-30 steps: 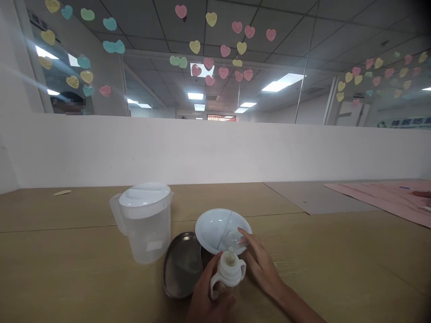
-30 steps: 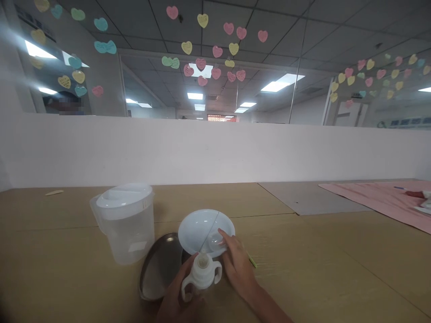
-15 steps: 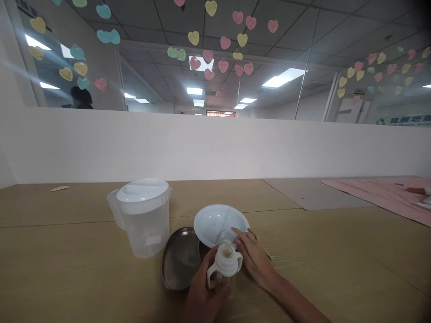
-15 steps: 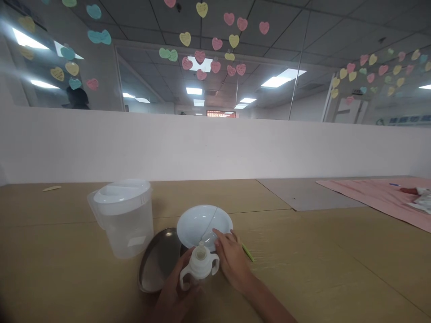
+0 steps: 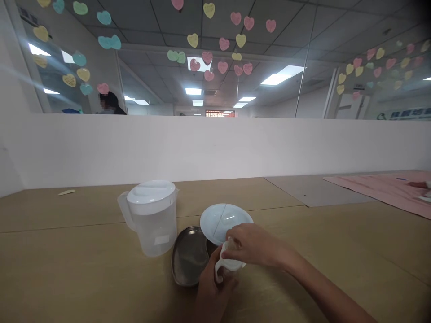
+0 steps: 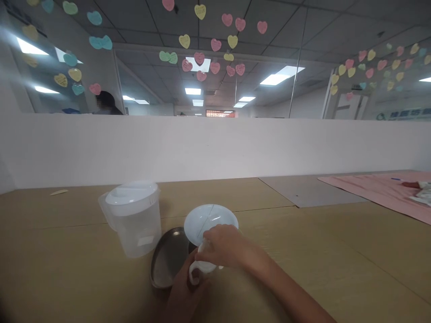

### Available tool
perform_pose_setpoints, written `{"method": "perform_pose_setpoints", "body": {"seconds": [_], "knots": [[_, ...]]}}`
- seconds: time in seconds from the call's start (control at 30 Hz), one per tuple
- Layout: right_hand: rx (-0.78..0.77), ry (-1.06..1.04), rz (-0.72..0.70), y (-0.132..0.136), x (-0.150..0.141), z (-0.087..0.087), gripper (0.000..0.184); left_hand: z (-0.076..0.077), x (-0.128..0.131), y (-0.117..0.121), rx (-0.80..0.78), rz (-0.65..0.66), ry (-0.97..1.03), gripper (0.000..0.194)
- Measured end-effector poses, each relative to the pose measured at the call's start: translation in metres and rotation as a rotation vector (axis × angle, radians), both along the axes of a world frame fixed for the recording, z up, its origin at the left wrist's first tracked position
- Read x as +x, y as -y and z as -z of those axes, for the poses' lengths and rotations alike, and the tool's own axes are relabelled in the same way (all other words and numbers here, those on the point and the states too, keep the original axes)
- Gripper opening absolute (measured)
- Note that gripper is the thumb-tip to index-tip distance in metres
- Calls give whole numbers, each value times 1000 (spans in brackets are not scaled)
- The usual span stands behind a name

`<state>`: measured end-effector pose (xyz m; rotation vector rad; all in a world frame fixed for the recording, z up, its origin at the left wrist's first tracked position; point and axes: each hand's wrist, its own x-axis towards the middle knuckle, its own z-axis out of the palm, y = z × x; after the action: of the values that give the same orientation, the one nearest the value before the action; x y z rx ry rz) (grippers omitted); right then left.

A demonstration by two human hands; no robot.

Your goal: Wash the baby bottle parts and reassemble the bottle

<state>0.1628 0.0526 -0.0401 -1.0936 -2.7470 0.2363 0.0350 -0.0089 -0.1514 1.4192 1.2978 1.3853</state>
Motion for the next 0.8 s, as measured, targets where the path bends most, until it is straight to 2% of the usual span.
{"method": "perform_pose_setpoints", "body": {"seconds": [0.13,0.23,0.33,0.47,0.63,0.7,0.8], "knots": [[50,128,47,-3,-9,-7,35,5,-2,-2,38,27,-65,58],[32,77,44,-4,-8,-4,34,10,-5,-5,80,53,-93,60],[-12,-14,9,-3,-5,-4,24,10,-5,-6,98,62,-110,59],[-59,-103,-140,-4,1,-6,14,6,-5,-6,86,59,-126,55],[-132,-106,-386,-6,13,-6,37,11,-8,-9,55,84,-161,52],[-163,-129,-365,-6,16,-7,36,14,-8,-10,45,81,-172,52],[-110,-176,-173,-6,13,-10,19,14,-8,-12,69,79,-151,55]]}}
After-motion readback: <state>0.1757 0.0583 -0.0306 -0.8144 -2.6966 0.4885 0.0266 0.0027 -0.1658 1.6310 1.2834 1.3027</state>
